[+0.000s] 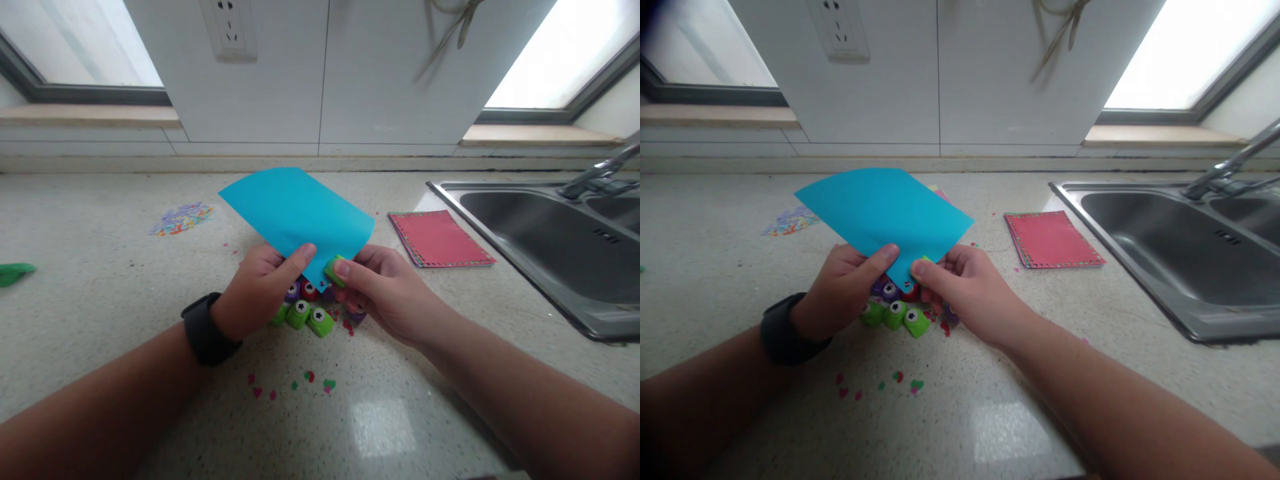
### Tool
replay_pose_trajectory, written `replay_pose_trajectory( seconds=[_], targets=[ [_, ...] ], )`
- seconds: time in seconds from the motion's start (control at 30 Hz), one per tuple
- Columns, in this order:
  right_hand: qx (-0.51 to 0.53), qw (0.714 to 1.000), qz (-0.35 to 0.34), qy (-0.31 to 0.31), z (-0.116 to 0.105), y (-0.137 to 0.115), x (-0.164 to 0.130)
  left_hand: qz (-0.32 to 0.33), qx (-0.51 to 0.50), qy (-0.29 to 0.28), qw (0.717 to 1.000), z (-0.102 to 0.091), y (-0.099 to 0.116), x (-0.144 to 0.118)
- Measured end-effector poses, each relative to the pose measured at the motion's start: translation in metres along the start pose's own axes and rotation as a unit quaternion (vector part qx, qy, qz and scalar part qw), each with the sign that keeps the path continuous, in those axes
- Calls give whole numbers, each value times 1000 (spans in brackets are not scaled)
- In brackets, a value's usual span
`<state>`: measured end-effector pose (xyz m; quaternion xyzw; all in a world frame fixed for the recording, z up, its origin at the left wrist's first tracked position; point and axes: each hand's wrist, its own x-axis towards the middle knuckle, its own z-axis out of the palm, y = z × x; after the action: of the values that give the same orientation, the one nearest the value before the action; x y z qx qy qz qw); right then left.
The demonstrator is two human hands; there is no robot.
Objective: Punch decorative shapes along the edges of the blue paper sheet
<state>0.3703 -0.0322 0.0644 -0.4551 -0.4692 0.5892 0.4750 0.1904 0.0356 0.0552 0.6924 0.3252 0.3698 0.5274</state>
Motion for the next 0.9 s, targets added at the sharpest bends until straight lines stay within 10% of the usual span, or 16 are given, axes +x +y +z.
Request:
replay_pose_trajectory(
  seconds=[0.9],
  targets=[
    [28, 999, -23, -28, -5, -2, 2, 6, -32, -5, 999, -1, 3, -2]
  ],
)
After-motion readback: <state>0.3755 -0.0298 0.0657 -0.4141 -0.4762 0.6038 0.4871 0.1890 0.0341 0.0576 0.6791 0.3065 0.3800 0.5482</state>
